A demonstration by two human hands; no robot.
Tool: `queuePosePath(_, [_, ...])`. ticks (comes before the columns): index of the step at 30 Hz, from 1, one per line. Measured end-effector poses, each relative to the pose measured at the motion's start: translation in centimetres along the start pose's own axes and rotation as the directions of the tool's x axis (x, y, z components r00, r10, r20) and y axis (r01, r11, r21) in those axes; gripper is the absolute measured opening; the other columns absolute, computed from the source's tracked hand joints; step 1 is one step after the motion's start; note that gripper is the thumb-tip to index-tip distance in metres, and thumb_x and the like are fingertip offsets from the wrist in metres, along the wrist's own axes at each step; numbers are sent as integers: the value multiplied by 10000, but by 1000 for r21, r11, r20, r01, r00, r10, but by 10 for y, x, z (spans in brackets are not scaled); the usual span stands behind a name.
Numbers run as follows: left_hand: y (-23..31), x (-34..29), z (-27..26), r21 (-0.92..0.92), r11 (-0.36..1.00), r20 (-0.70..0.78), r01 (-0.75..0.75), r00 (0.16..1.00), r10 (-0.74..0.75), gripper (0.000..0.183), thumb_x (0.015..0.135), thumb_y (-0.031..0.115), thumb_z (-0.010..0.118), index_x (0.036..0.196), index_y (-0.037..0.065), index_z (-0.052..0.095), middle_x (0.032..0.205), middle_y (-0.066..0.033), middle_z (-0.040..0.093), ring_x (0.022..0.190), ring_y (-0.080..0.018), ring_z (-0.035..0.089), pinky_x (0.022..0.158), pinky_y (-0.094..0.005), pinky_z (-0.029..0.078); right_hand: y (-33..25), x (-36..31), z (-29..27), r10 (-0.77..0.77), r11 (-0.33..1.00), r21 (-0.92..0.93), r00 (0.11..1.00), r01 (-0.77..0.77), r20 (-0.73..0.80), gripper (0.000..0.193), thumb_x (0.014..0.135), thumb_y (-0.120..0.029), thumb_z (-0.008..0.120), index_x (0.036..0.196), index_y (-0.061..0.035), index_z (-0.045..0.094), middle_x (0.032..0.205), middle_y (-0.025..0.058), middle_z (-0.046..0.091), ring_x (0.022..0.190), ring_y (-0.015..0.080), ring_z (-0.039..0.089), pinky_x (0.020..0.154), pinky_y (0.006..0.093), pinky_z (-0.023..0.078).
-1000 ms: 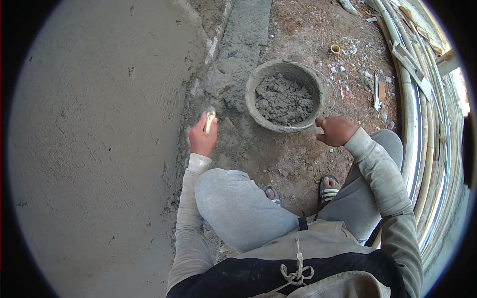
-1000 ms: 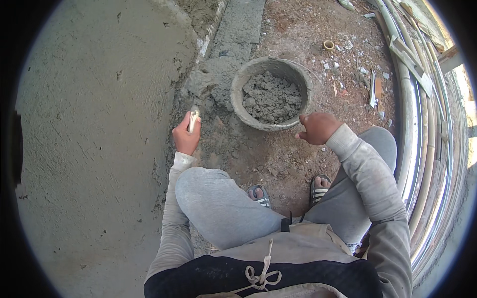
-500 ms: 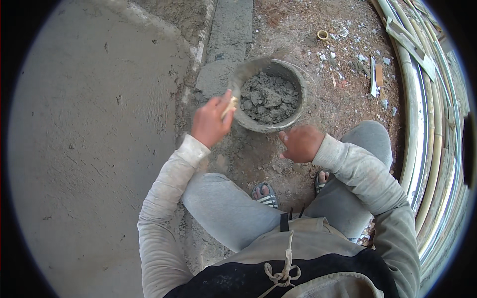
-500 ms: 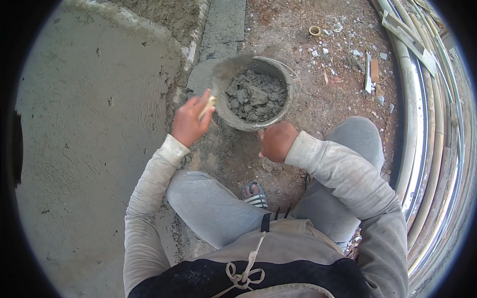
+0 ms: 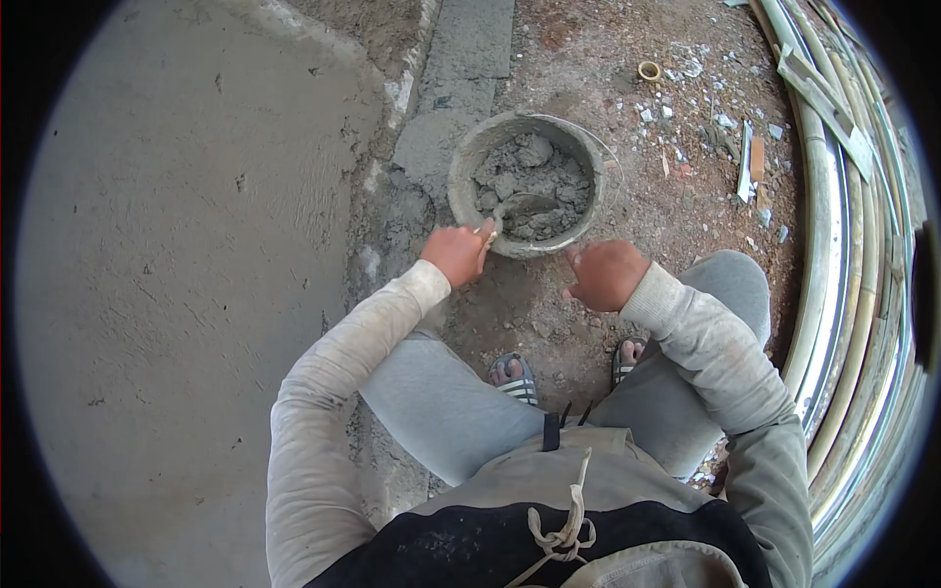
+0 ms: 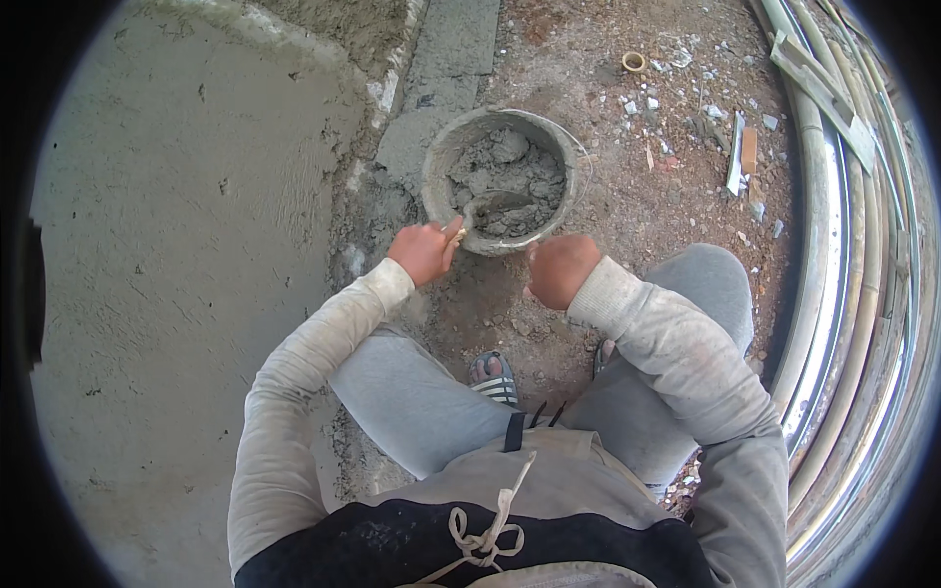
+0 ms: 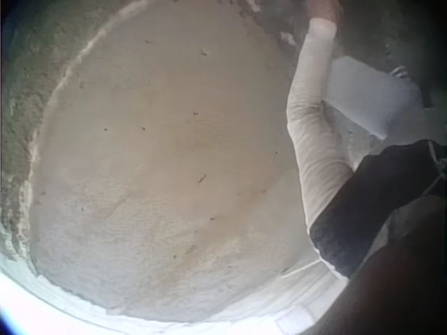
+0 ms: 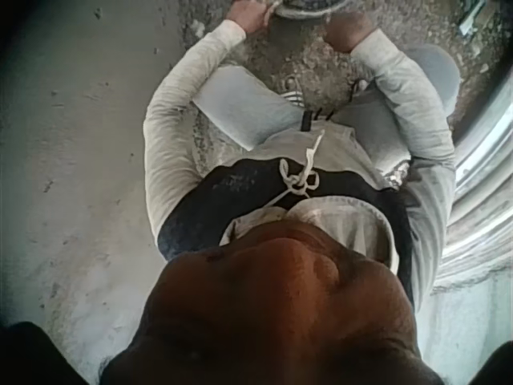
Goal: The person scoops mortar from a bucket using a trowel and applies it along the base of the wall.
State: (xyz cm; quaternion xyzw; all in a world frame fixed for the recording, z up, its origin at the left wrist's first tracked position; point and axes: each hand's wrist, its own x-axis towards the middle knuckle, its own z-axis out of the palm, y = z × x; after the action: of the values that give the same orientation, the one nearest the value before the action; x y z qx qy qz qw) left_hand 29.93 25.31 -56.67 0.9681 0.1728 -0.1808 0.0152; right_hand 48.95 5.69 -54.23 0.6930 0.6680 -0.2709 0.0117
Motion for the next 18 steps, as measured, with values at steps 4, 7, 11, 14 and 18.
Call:
queuePosePath(4, [5, -4, -4, -62, 997, -12, 50, 999, -51, 464, 872, 270, 603, 1304, 109, 554, 808, -171, 671, 709, -366, 662, 627, -453, 535, -4, 1, -7, 28, 1000, -13, 999, -27, 37, 555, 845, -448, 648, 1164, -1, 561, 900, 160, 675, 858, 327, 674, 723, 414, 528])
queuePosePath(7, [-30, -13, -26, -292, 956, -377, -30, 922, -86, 466, 874, 261, 627, 1311, 110, 567, 798, -178, 663, 679, -321, 672, 623, -434, 526, -14, -4, -17, 6, 999, 34, 1000, -5, -18, 559, 843, -450, 650, 1155, 4, 554, 881, 168, 671, 850, 332, 672, 727, 423, 526])
queuePosePath(11, [-108, -53, -32, -892, 366, -45, 265, 755, -655, 361, 919, 285, 643, 1215, 80, 623, 699, 4, 591, 468, -60, 493, 431, -235, 414, -14, -8, -17, -36, 999, 21, 999, 36, -2, 560, 841, -454, 652, 1143, 6, 549, 875, 187, 662, 849, 348, 667, 729, 437, 524])
queuePosePath(14, [-147, -93, 38, -932, 129, 170, 338, 725, -668, 421, 927, 293, 643, 1297, 104, 578, 705, 8, 569, 469, -53, 488, 416, -221, 390, -8, -10, -13, -15, 1000, 7, 1000, 15, 24, 562, 847, -452, 648, 1147, 11, 538, 882, 197, 660, 863, 364, 660, 737, 446, 522])
queuePosePath(18, [-104, -141, 167, -896, -229, 444, 381, 783, -436, 385, 925, 307, 650, 1247, 103, 597, 686, 20, 569, 488, -56, 500, 423, -220, 387, -16, -5, -18, 35, 999, 12, 996, -36, 77, 555, 858, -440, 644, 1146, 19, 525, 898, 214, 657, 895, 380, 651, 763, 463, 515])
